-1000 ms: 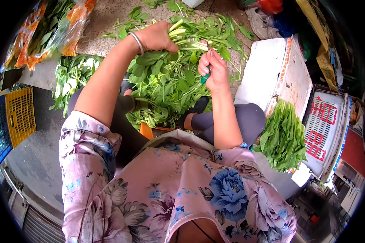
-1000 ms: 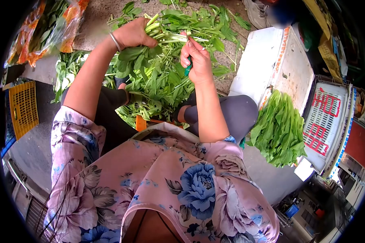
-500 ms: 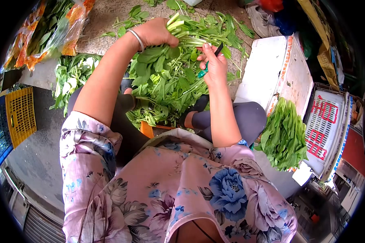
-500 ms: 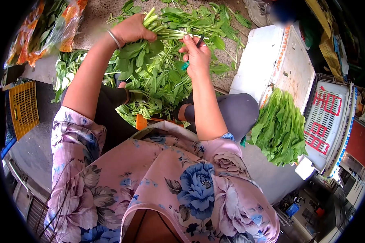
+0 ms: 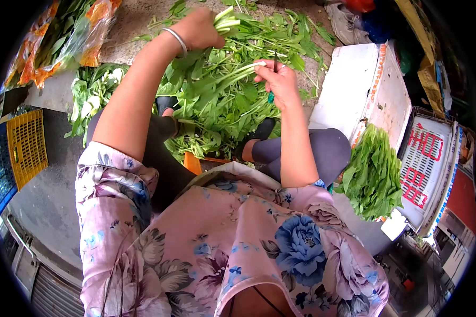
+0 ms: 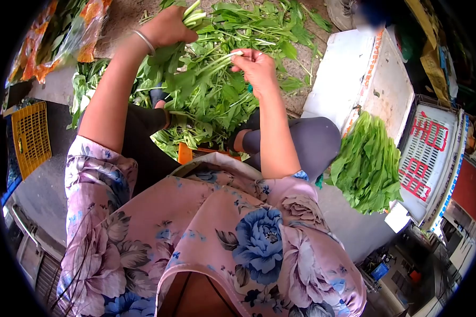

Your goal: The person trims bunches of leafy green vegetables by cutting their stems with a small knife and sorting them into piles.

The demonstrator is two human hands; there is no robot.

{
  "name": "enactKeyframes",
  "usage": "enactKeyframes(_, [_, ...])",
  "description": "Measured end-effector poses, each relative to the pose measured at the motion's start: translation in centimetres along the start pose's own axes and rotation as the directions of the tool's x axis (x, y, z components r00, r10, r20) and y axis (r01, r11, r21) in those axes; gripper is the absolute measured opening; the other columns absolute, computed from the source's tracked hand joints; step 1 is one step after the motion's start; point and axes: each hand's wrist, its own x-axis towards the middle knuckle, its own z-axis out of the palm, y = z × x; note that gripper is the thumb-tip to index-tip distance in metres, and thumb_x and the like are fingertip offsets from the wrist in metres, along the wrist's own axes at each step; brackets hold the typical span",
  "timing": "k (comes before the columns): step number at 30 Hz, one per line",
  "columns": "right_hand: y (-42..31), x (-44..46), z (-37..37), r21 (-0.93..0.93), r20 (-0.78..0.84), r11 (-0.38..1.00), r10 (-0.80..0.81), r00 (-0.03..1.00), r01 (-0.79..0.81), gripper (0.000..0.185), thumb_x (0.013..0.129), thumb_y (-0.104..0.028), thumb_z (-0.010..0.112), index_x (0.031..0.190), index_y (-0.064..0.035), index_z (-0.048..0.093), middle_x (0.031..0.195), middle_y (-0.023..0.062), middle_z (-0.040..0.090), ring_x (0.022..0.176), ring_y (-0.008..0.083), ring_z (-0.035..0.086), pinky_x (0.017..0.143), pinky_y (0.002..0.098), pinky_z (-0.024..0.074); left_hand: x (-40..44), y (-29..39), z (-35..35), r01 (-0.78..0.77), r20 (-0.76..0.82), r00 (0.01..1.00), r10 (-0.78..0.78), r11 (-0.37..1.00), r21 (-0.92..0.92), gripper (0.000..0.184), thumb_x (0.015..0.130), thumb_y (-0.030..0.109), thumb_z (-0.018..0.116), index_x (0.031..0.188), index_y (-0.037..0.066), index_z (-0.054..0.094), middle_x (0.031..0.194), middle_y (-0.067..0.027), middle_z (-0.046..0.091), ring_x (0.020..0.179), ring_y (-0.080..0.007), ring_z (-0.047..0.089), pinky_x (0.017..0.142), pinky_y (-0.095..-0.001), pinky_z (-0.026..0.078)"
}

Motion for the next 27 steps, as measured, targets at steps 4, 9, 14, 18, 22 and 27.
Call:
enactKeyframes(4, [-0.1,-0.4,2.8,0.152,0.142,0.988,-0.002,0.99,-0.02,0.018,0.076,-0.01,0.066,0.092,-0.0015,0.062,0.072,0.0026,0.062,0.064,0.0072,0.061,0.038,0.0159,0.028,-1.5,1.7,1.7,-0.106,0.268,0.954,0.136,0.987,-0.125,0.048,0.057,0.024,0.079,0.092,-0.002,0.06,0.078,-0.0163,0.064,0.074,-0.0259,0.061,0.072,-0.0335,0.046])
enactKeyframes(9, [-0.3,0.8,2.8,0.262,0.174,0.964,0.006,0.985,-0.053,0.021,0.08,-0.013,0.063,0.095,0.0004,0.058,0.079,0.0066,0.063,0.064,0.0098,0.061,0.039,0.0179,0.0313,-1.8,1.2,1.3,-0.115,0.327,0.934,0.147,0.987,-0.114,0.055,0.056,0.024,0.079,0.1,-0.002,0.058,0.082,-0.0169,0.064,0.075,-0.028,0.061,0.075,-0.0331,0.047])
enactKeyframes(14, [4.6,9.3,-3.1,0.239,-0.726,0.971,0.161,0.669,0.025,0.025,0.079,-0.02,0.066,0.09,-0.002,0.053,0.075,0.0072,0.058,0.055,0.0143,0.058,0.038,0.0234,0.0336,-1.1,-0.4,1.9,-0.111,0.152,0.983,0.1,0.991,0.068,0.056,0.056,0.029,0.074,0.099,-0.002,0.057,0.082,-0.0201,0.062,0.077,-0.0315,0.061,0.074,-0.0367,0.048])
enactKeyframes(18, [6.6,12.0,-5.7,0.383,-0.606,0.88,0.468,0.643,-0.28,0.019,0.08,-0.02,0.065,0.087,-0.0061,0.054,0.073,0.004,0.057,0.052,0.0137,0.057,0.038,0.025,0.0332,-0.8,0.4,1.1,-0.059,-0.001,0.998,0.061,0.964,0.26,0.051,0.057,0.033,0.07,0.091,-0.003,0.059,0.077,-0.0219,0.061,0.073,-0.0349,0.06,0.071,-0.0391,0.048])
enactKeyframes(22, [6.0,11.9,-5.4,0.336,-0.586,0.935,0.301,0.752,-0.113,0.013,0.081,-0.014,0.063,0.084,-0.0046,0.055,0.072,0.0035,0.059,0.051,0.0109,0.056,0.037,0.0227,0.0316,-0.7,1.8,0.3,0.094,-0.064,0.995,-0.079,0.954,0.286,0.044,0.056,0.033,0.069,0.085,0.0,0.064,0.081,-0.0193,0.062,0.077,-0.0324,0.062,0.071,-0.0387,0.05])
enactKeyframes(27, [1.3,6.3,-1.1,0.174,-0.341,0.968,-0.115,0.933,0.182,0.016,0.081,-0.017,0.063,0.09,-0.004,0.059,0.08,0.0056,0.064,0.056,0.0087,0.057,0.043,0.0186,0.0345,-0.6,2.6,0.5,0.103,-0.027,0.995,-0.1,0.986,0.133,0.044,0.056,0.035,0.071,0.082,0.0,0.065,0.075,-0.0186,0.063,0.07,-0.0307,0.062,0.07,-0.0365,0.05])
